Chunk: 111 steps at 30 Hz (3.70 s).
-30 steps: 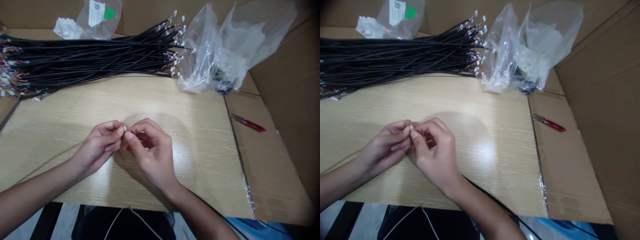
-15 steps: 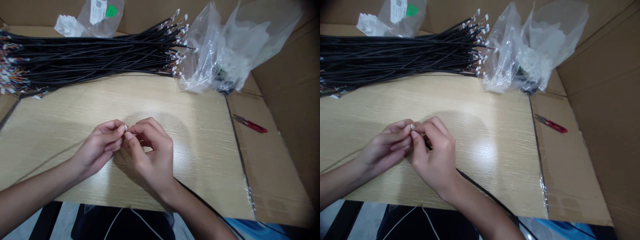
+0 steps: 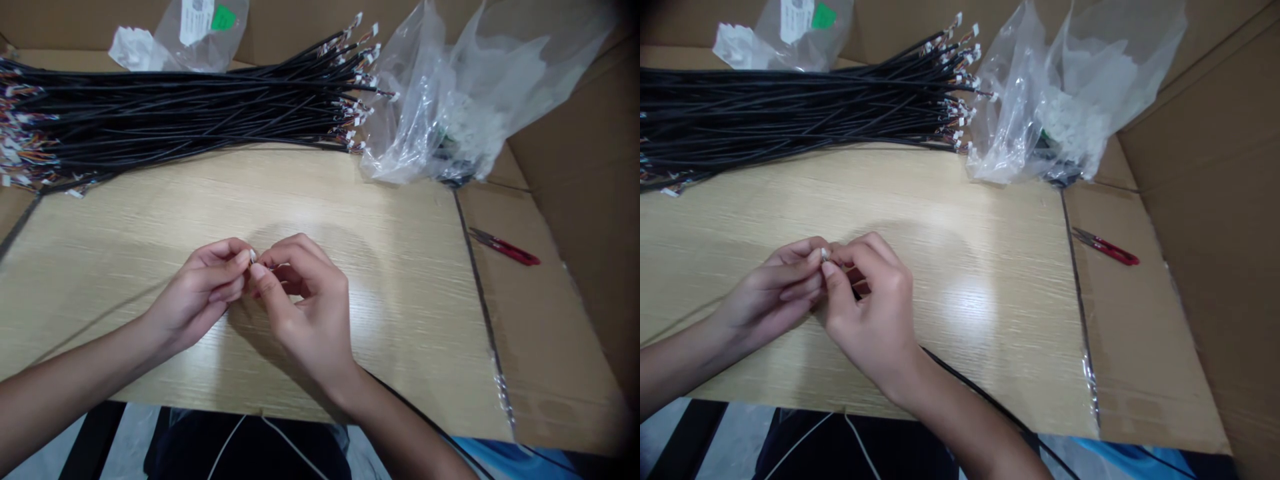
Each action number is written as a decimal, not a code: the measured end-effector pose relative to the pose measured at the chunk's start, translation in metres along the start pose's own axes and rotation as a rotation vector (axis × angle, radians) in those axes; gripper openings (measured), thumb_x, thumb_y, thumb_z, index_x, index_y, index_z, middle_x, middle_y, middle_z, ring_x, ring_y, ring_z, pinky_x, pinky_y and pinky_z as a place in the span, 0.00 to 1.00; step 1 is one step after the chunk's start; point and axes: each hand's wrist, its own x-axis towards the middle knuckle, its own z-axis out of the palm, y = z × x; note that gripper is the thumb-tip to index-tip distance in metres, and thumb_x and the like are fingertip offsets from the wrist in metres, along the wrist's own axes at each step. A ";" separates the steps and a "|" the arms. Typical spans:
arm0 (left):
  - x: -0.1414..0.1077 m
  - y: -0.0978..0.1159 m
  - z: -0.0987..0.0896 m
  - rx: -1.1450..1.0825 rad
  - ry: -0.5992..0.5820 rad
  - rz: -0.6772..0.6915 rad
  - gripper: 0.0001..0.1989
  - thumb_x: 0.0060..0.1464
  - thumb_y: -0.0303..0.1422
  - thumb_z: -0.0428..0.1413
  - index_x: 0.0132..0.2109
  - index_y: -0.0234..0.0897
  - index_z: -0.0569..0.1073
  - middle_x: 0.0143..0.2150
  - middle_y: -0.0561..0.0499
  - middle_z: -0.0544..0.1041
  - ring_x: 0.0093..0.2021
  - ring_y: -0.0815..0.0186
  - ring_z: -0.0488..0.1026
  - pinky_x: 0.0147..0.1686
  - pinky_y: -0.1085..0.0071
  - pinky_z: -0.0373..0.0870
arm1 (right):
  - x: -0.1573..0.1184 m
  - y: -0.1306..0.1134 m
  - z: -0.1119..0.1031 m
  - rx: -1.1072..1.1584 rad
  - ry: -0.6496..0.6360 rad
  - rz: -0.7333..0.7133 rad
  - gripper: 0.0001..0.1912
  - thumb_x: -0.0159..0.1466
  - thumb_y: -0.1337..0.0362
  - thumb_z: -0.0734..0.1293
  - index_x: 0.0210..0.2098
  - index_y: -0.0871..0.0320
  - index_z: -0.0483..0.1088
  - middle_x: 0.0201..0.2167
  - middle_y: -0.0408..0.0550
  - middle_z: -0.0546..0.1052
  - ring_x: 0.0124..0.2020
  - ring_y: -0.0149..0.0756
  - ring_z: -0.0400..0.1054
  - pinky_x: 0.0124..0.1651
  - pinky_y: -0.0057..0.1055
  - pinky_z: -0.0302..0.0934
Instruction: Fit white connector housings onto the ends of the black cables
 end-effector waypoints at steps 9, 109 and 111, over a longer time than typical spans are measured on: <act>0.000 0.002 -0.002 0.177 0.044 0.199 0.09 0.44 0.32 0.67 0.29 0.31 0.76 0.27 0.52 0.70 0.18 0.83 0.59 0.15 0.85 0.49 | 0.002 0.003 -0.004 0.069 -0.021 0.023 0.06 0.62 0.69 0.68 0.28 0.61 0.70 0.30 0.43 0.69 0.27 0.28 0.67 0.24 0.26 0.64; 0.002 0.001 -0.007 0.169 -0.235 0.045 0.12 0.54 0.37 0.61 0.33 0.34 0.68 0.20 0.59 0.59 0.16 0.82 0.51 0.17 0.85 0.50 | 0.010 -0.009 -0.011 0.458 -0.183 0.508 0.08 0.57 0.68 0.71 0.25 0.60 0.68 0.13 0.36 0.68 0.15 0.23 0.60 0.18 0.20 0.55; 0.002 0.002 -0.008 0.241 -0.225 0.113 0.11 0.55 0.37 0.61 0.33 0.34 0.69 0.20 0.57 0.60 0.17 0.81 0.53 0.17 0.84 0.51 | 0.011 -0.009 -0.013 0.462 -0.201 0.518 0.09 0.57 0.67 0.72 0.25 0.60 0.68 0.13 0.36 0.67 0.15 0.23 0.60 0.18 0.20 0.56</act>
